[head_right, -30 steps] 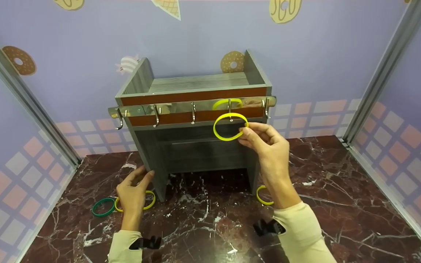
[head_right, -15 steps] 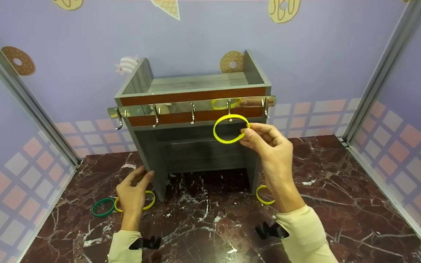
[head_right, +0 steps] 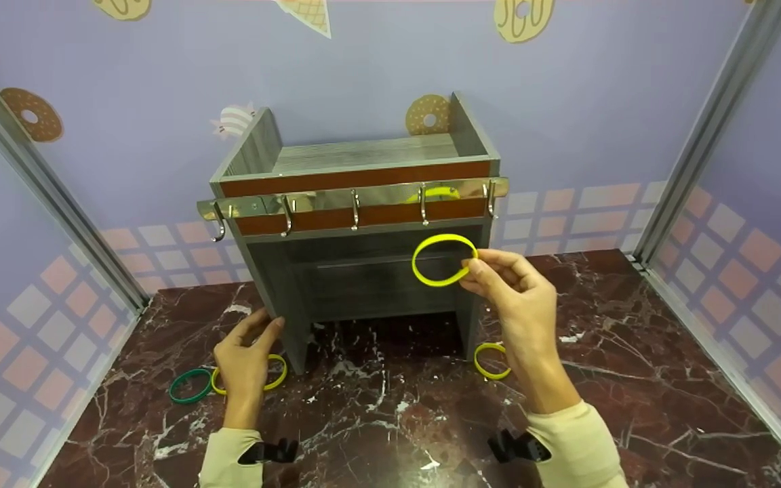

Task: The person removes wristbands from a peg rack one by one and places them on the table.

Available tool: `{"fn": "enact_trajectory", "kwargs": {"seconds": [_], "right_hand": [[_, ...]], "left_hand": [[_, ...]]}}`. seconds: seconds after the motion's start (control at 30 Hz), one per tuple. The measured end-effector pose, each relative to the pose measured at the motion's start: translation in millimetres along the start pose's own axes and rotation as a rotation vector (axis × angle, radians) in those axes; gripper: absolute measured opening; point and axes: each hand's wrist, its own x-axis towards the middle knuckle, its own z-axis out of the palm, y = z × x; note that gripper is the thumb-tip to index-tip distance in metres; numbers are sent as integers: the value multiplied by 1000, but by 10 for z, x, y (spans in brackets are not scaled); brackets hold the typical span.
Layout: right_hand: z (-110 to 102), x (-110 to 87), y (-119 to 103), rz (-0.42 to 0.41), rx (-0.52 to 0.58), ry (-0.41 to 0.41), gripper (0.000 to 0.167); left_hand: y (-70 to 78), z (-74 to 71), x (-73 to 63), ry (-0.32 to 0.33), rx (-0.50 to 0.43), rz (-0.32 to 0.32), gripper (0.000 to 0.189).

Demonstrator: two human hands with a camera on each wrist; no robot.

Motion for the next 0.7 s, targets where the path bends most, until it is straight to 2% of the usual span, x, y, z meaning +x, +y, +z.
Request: {"fn": "enact_trajectory", "kwargs": {"seconds": [0.2,0.5,0.7], "right_hand": [[-154,-47,68,28,-4,19,14],[-390,-119,151,46,-35,35,15],[-544,-157,186,64,-20,47,14]], "left_hand": [[-2,1,4,9,-1,18,23],[-10,3,1,7,-25,-2,22],[-8,4,-1,10,-19,9,23]]}}
